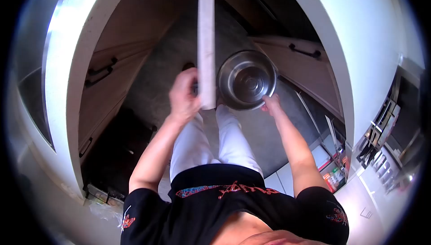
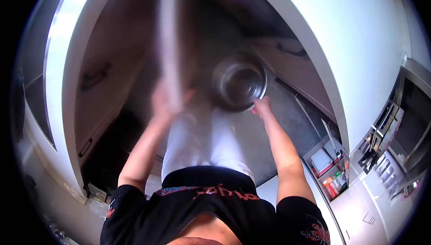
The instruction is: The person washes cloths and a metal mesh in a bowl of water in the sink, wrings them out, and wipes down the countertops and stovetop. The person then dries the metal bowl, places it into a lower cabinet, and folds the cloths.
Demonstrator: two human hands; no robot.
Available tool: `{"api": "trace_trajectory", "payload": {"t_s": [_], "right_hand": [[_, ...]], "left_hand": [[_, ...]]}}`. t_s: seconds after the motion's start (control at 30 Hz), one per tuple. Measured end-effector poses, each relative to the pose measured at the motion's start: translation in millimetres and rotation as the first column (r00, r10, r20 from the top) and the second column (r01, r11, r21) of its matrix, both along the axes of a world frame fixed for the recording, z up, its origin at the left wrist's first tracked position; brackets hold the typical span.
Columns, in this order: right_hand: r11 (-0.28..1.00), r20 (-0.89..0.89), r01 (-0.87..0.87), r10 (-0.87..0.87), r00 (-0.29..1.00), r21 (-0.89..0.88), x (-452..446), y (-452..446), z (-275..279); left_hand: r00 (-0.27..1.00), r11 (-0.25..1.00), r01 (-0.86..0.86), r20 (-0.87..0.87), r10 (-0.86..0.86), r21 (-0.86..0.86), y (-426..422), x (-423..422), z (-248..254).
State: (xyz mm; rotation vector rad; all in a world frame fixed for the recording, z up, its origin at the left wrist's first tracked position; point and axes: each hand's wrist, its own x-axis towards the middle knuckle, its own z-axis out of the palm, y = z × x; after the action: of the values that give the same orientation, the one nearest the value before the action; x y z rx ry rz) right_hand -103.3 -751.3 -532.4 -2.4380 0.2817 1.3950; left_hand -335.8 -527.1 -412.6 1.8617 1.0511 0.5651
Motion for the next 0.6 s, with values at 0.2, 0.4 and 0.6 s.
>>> {"api": "trace_trajectory", "payload": {"t_s": [0.2,0.4,0.6], "right_hand": [[0.970,-0.050,0.081,-0.072,0.996,0.229,30.2,115.4,-71.5],[0.781,-0.186,0.423,-0.381,0.906,0.459,87.2,197.0,-159.4],[0.561,0.568,-0.641,0.330,0.754,0.524,216.6,213.1,-368.7]], "left_hand": [[0.987,0.989,-0.144,-0.067,0.145,0.010,38.8,-80.6,-31.0],[0.937,0.931,-0.347,-0.003,0.349,-0.110,72.2,-103.4,-37.5],[0.939,0.939,-0.344,-0.002,0.344,0.009,88.9,-112.2,-34.9]]}}
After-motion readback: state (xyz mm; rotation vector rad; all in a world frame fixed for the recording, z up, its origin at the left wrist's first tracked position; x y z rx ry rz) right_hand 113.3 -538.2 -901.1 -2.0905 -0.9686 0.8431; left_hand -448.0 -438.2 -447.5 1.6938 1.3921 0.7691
